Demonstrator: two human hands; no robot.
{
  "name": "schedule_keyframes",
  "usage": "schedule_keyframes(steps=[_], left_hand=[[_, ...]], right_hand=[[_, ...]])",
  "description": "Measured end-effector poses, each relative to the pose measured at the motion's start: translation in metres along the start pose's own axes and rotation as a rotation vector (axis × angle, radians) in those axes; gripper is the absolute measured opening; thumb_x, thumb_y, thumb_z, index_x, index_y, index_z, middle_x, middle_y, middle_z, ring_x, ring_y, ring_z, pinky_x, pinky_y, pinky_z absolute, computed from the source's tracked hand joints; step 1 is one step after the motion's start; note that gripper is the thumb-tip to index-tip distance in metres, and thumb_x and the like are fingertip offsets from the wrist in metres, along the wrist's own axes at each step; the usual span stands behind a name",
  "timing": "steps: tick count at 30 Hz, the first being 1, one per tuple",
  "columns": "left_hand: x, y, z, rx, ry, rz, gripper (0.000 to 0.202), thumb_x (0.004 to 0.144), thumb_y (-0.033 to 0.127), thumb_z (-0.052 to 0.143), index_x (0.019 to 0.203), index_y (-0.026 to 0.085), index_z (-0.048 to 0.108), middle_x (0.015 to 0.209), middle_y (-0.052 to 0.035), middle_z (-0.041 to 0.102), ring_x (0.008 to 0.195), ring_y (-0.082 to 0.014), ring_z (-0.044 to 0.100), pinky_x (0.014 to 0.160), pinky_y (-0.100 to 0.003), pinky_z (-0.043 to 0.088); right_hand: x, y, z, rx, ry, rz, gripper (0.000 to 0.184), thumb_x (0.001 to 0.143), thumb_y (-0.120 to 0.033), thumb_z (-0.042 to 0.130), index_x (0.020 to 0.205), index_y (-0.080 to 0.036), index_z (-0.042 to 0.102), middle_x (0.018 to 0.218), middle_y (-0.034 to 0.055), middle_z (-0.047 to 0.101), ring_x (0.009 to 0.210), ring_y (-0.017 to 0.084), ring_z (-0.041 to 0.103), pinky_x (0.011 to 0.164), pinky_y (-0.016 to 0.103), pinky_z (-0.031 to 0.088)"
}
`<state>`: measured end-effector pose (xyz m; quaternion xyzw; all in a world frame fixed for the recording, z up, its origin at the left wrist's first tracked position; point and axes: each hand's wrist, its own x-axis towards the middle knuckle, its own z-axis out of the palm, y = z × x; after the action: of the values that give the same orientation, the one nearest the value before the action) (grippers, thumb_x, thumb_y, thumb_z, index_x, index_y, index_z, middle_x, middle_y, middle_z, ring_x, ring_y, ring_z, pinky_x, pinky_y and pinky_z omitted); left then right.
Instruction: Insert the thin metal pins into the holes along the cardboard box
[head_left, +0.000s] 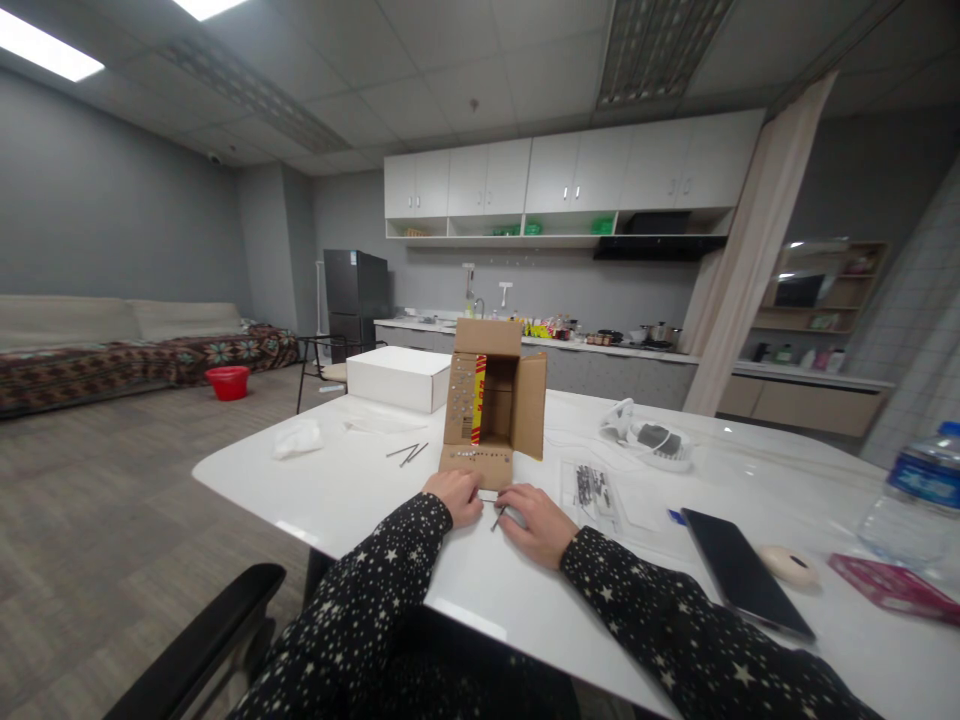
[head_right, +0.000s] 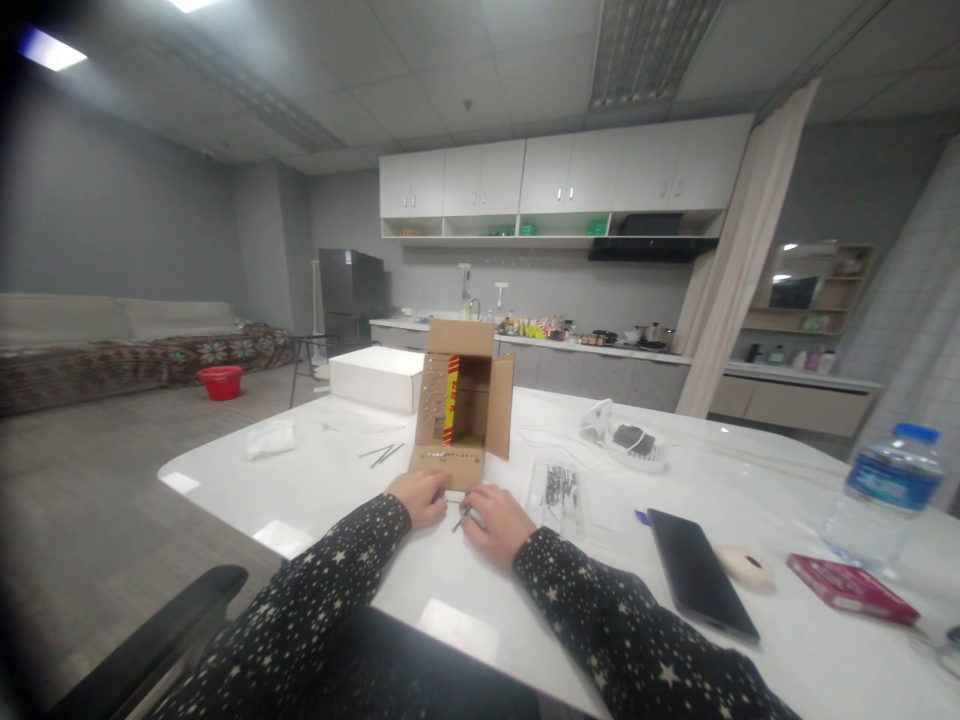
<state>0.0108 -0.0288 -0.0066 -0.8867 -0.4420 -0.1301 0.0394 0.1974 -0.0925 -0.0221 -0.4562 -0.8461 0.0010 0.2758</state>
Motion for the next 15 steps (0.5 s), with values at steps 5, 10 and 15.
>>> schedule_keyframes(steps=[5, 10, 15], left_hand=[[-0.0006, -0.0004, -0.0002, -0.007, 0.009, 0.031, 0.016, 0.074, 0.028, 0.047, 0.084, 0.022, 0.058, 0.09, -0.0067, 0.067, 0.084, -0.0243, 0.064, 0.07, -0.034, 0.047], [-0.0007, -0.0008, 0.0004, -0.003, 0.022, 0.032, 0.016, 0.075, 0.029, 0.047, 0.086, 0.021, 0.056, 0.092, -0.0075, 0.067, 0.086, -0.025, 0.064, 0.07, -0.034, 0.048], [0.0001, -0.0024, 0.0034, 0.007, 0.043, 0.011, 0.015, 0.075, 0.027, 0.046, 0.087, 0.02, 0.052, 0.09, -0.0082, 0.066, 0.083, -0.0253, 0.064, 0.067, -0.034, 0.047]], right_hand=[[-0.0003, 0.0024, 0.0022, 0.005, 0.005, -0.013, 0.018, 0.083, -0.018, 0.053, 0.098, -0.019, 0.063, 0.102, 0.0061, 0.063, 0.099, 0.02, 0.055, 0.09, 0.035, 0.041], [-0.0003, 0.001, 0.0016, 0.005, 0.0, -0.001, 0.018, 0.082, -0.016, 0.054, 0.097, -0.018, 0.063, 0.102, 0.006, 0.064, 0.099, 0.019, 0.055, 0.09, 0.034, 0.041], [0.0003, -0.0001, 0.0006, 0.0, -0.003, -0.006, 0.017, 0.082, -0.017, 0.054, 0.097, -0.017, 0.064, 0.101, 0.0067, 0.064, 0.098, 0.019, 0.056, 0.09, 0.034, 0.042]])
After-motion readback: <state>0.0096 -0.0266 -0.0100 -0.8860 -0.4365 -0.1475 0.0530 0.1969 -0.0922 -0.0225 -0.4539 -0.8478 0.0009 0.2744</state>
